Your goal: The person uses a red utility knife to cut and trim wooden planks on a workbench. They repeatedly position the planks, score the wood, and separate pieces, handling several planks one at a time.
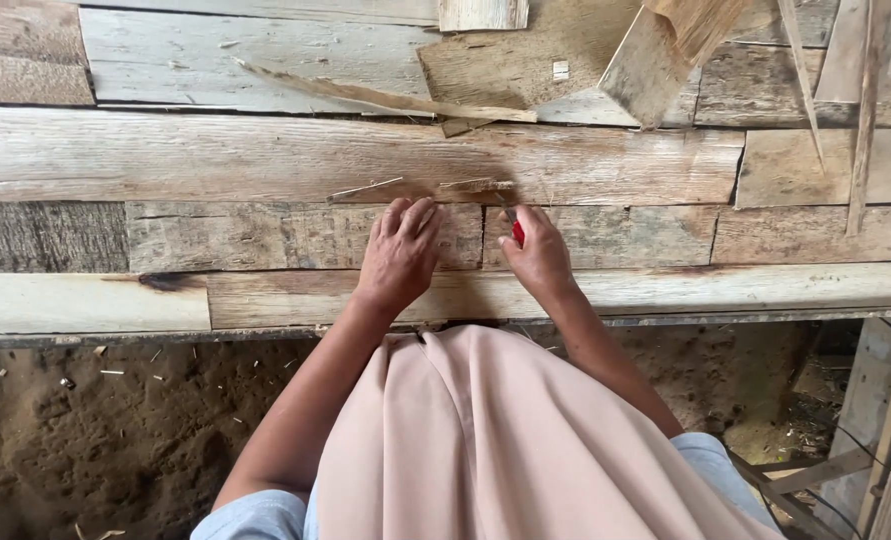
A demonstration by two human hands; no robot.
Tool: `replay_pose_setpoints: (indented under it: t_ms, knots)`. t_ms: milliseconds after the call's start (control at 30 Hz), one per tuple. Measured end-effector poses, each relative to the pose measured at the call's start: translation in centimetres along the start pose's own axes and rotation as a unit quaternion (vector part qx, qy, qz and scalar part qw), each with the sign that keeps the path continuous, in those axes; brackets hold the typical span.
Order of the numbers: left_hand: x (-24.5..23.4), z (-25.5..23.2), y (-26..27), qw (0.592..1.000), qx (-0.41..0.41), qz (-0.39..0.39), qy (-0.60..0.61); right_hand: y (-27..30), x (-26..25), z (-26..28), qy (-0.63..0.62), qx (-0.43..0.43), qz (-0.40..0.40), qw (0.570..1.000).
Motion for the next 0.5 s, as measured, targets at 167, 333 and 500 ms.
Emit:
replay_pose_setpoints:
  t_ms: [167,333,500]
  knots:
    - [-1.6,-1.2,-0.9,1.0,-0.002,-0.001,0.0,0.2,0.3,-1.0,0.024,0.013,0.021,0.999]
    - [0.2,-3.3,-0.6,0.999,0.002,0.017,0.046,0.9,-1.3,-0.4,0.013,0.085,0.049,0.995]
    - [2.9,-4.9,-0.5,0.998,0.013,0.023,0.062,2.0,-1.4,-1.0,0.05,0.118,0.093,0.987]
Point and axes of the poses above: each hand's wrist, its own y-axis away from the middle knuckle, its own x-axis out of the palm, z = x × y, the point moved 4 cm from there along -y, towards the middle knuckle, and after that the axes turned 13 degrees about -z, right-handed, at the moved point
